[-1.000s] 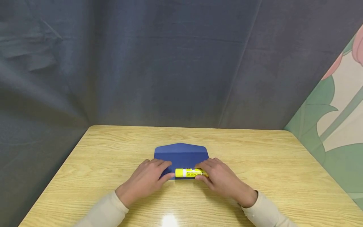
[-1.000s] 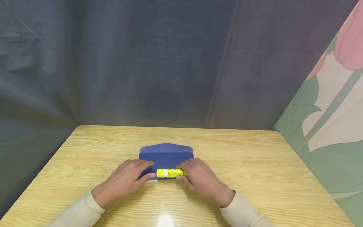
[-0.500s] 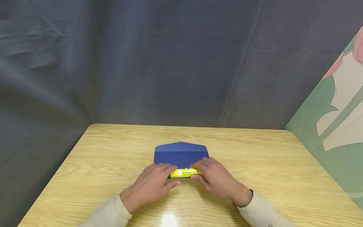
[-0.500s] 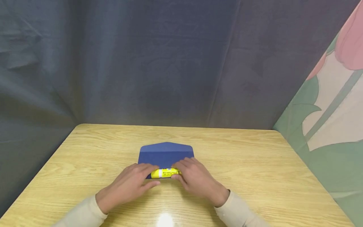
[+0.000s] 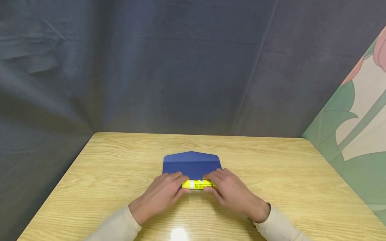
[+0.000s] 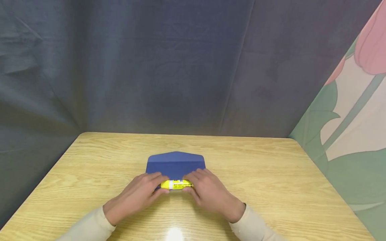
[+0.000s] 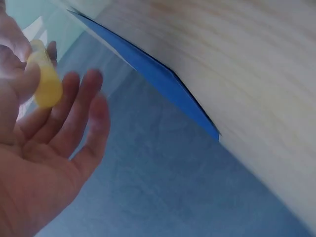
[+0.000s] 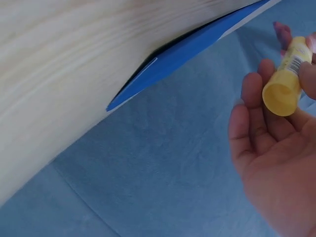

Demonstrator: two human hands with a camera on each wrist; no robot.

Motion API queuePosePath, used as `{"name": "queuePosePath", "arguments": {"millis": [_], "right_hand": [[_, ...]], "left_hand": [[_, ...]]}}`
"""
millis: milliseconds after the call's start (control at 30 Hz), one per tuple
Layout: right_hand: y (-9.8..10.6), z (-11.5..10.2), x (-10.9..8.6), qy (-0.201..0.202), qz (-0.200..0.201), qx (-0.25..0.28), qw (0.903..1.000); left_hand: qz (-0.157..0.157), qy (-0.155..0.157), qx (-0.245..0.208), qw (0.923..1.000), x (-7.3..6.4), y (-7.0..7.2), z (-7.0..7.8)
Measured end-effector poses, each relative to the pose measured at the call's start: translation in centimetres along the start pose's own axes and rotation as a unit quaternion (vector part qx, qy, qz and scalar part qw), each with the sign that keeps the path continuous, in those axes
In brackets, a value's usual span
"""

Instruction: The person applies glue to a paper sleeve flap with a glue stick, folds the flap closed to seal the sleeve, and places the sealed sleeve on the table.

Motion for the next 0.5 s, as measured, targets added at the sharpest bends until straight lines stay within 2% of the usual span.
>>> {"name": "queuePosePath", "arguments": {"millis": [133, 300, 500], "right_hand": [[0.16, 0.56, 0.06, -0.017, -0.009, 0.014, 0.9997], [-0.02, 0.45, 0.1, -0.001, -0.01, 0.009, 0.9999], [-0.12, 0.08, 0.11, 0.025, 0.008, -0.006, 0.9996]], "left_hand": [[0.031, -0.013, -0.003, 0.9994, 0.32, 0.7, 0.2], [0.032, -0.012, -0.009, 0.9994, 0.41, 0.7, 0.12], [0.053, -0.04, 0.051, 0.9965, 0.16, 0.94, 0.81]]}}
Point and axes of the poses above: each hand's wrist, its own x-axis towards the middle knuckle, its own y-axis out of the back of the hand, z = x × y, the point moved 10 cm from there along x, towards the middle knuckle, and after that the axes turned 4 degrees about x, right-handed, at the moved point
